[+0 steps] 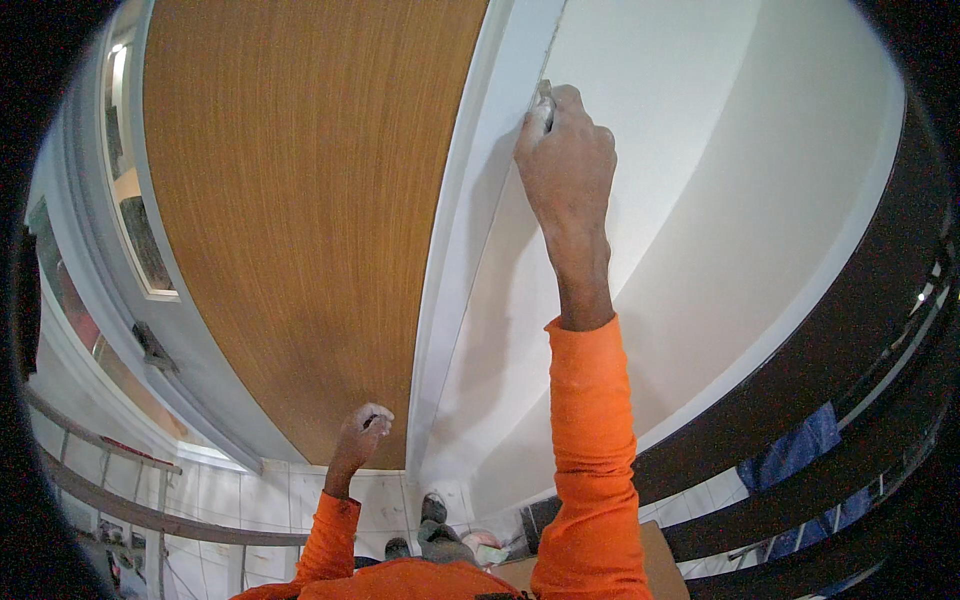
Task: The person applies a large white sheet of wallpaper to a wall using a utility knife to trim the edges. They smooth the material against the surface and cut along the door frame and ceiling line. Another person briefly walks through the doorway in the background.
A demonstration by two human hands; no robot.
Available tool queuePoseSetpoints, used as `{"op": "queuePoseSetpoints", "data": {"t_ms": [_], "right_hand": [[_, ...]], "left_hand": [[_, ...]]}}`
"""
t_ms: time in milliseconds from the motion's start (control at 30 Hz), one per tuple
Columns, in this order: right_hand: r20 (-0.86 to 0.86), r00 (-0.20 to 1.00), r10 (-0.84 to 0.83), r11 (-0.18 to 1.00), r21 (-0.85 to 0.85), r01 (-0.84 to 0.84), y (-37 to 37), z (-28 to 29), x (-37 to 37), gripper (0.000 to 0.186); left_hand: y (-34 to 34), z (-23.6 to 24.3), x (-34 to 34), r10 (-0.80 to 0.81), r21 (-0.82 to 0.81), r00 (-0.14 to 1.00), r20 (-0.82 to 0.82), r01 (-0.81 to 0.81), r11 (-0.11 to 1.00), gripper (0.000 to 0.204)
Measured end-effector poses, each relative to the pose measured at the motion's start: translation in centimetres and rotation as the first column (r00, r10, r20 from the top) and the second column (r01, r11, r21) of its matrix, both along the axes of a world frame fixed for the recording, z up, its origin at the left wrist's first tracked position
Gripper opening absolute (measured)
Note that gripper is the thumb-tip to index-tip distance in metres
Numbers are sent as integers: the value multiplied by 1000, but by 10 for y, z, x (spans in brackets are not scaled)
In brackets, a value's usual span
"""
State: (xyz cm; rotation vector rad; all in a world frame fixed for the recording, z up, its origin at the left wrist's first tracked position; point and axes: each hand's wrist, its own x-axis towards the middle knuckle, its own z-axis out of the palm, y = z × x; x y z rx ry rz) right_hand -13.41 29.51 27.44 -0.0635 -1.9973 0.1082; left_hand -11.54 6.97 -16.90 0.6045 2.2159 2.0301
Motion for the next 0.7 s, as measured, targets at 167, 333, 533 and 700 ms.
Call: {"op": "queuePoseSetpoints", "data": {"t_ms": [167, 333, 533, 700], "right_hand": [[39, 997, 72, 990, -122, -67, -11, -20, 4, 18], [-12, 999, 41, 996, -79, -42, -9, -32, -6, 18], [-2, 999, -42, 988, -146, 41, -22, -37, -18, 20], [-13, 999, -33, 988, -153, 30, -19, -43, -20, 16]], "left_hand": [[4, -28, -4, 9, -5, 997, -81, -9, 1000, 13], [-3, -18, 2, -11, -15, 1000, 7, 11, 1000, 13], [-17, -18, -7, 43, 54, 998, 51, -46, 997, 13], [-34, -14, -13, 90, 108, 991, 99, -100, 989, 13]]}}
